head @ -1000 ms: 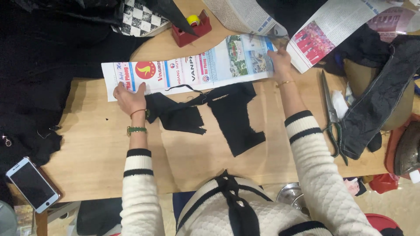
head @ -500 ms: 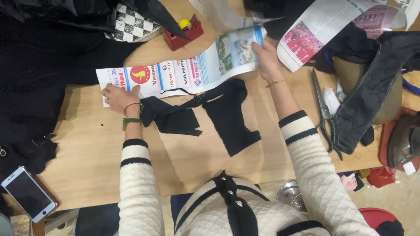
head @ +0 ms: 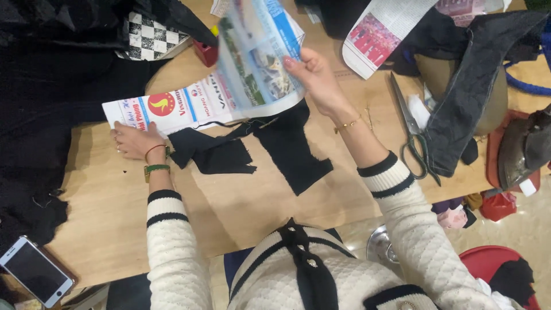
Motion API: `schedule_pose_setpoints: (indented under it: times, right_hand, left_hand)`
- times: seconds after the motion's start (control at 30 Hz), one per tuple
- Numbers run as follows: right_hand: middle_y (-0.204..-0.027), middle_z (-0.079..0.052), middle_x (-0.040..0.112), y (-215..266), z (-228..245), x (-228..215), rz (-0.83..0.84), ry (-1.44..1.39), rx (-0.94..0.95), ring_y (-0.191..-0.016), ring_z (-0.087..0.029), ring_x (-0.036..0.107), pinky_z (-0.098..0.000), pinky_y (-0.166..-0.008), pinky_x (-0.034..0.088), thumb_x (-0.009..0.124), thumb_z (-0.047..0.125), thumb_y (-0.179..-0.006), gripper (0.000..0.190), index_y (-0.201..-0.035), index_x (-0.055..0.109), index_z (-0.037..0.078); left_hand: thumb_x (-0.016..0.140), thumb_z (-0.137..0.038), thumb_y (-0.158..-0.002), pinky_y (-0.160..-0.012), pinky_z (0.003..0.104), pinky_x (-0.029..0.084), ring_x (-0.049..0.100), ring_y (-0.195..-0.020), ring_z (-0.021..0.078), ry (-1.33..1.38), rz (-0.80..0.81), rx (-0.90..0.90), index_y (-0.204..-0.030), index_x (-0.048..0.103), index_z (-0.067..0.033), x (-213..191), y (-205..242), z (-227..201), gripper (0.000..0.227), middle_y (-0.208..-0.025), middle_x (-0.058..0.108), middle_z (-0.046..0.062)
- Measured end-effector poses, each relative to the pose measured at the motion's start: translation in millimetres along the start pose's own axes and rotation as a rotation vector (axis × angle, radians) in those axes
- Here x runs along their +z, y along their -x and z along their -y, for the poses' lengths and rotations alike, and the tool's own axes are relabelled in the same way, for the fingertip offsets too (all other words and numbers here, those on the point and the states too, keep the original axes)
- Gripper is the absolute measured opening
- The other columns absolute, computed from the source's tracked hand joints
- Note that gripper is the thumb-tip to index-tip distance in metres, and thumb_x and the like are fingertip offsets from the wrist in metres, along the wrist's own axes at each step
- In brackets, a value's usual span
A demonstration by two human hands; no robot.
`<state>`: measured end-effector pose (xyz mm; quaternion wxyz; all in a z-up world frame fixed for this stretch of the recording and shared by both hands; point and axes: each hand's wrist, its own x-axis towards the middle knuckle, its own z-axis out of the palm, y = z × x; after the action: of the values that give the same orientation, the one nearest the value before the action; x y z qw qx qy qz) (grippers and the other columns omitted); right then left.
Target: The person cuts a black jacket with shears, then uses a paper pattern to trace and cut a piece of black fabric. They also use a ruler to measure the fabric and a white marker to mark the pattern on the fabric.
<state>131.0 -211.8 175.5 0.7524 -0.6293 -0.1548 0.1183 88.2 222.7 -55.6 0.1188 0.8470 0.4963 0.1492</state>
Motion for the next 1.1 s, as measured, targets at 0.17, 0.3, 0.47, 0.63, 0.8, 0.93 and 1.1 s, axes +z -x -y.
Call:
schedule_pose_setpoints:
  times: [0.17,0.3,0.47,0.63,0.8,0.93,1.1]
  right_hand:
    - [-0.129,-0.009,0.071,19.9,9.1,19.7,0.055,-0.026,0.010,-0.115,-0.018,0.072,-0.0305,-0.094,0.064,0.068,0.029,-0.099,0.030,-0.122,0.066,0.010]
    - [-0.122,-0.008,0.074,51.3,10.3,50.3,0.055,-0.062,0.052,-0.108,-0.017,0.074,-0.0314,-0.094,0.064,0.068,0.029,-0.098,0.029,-0.119,0.069,0.009]
    - [-0.120,-0.007,0.074,108.8,2.6,86.7,0.231,-0.061,0.047,-0.104,-0.018,0.075,-0.0296,-0.087,0.065,0.062,0.022,-0.103,0.023,-0.123,0.068,0.010]
    - [-0.125,-0.013,0.072,161.9,-8.8,86.5,0.246,-0.485,0.315,-0.114,-0.023,0.071,-0.0340,-0.095,0.063,0.062,0.010,-0.103,0.023,-0.124,0.067,0.002]
    - [-0.118,-0.009,0.075,175.8,-62.9,55.4,0.067,-0.431,0.594,-0.106,-0.020,0.072,-0.0344,-0.086,0.062,0.063,0.017,-0.099,0.032,-0.129,0.066,0.006]
    - [-0.117,-0.015,0.074,169.6,-89.7,41.9,-0.232,-0.093,0.546,-0.105,-0.021,0.070,-0.0343,-0.087,0.057,0.063,0.015,-0.100,0.036,-0.134,0.060,0.003]
    - [-0.105,-0.018,0.075,162.9,-79.4,47.8,-0.308,0.153,0.487,-0.097,-0.024,0.074,-0.0367,-0.088,0.060,0.065,0.016,-0.100,0.047,-0.144,0.054,-0.001]
  left_hand:
    - [0.092,-0.044,-0.084,-0.085,0.057,0.049,0.056,-0.118,0.0363,-0.124,-0.039,-0.042,-0.142,0.039,-0.0216,-1.4,-16.8,40.4,0.082,-0.143,0.048,0.013]
    - [0.088,-0.041,-0.090,-0.087,0.057,0.046,0.049,-0.127,0.0340,-0.199,-0.051,-0.044,-0.143,0.041,-0.0205,-21.9,-20.3,70.8,0.074,-0.144,0.049,0.013]
    - [0.077,0.000,-0.088,-0.088,0.054,0.045,0.046,-0.130,0.0334,-0.173,-0.220,0.152,-0.143,0.048,-0.0200,-44.5,-8.2,92.2,0.065,-0.146,0.045,0.011]
    - [0.083,0.006,-0.073,-0.096,0.059,0.041,0.045,-0.132,0.0393,-0.120,-0.316,0.376,-0.134,0.060,-0.0119,-68.0,11.3,106.8,0.067,-0.149,0.041,0.018]
    - [0.050,0.025,-0.079,-0.109,0.069,0.027,0.029,-0.144,0.0400,0.201,-0.199,0.504,-0.137,0.059,-0.0016,-171.2,72.2,69.0,0.064,-0.155,0.038,0.020]
    - [0.055,0.017,-0.091,-0.116,0.063,0.021,0.034,-0.142,0.0440,0.506,-0.169,0.577,-0.137,0.058,-0.0031,-201.1,134.5,32.2,0.050,-0.149,0.043,0.021]
    - [0.061,-0.028,-0.101,-0.119,0.061,-0.003,0.017,-0.152,0.0419,0.602,0.171,0.899,-0.131,0.062,-0.0126,-165.9,209.8,17.7,0.034,-0.156,0.040,0.016]
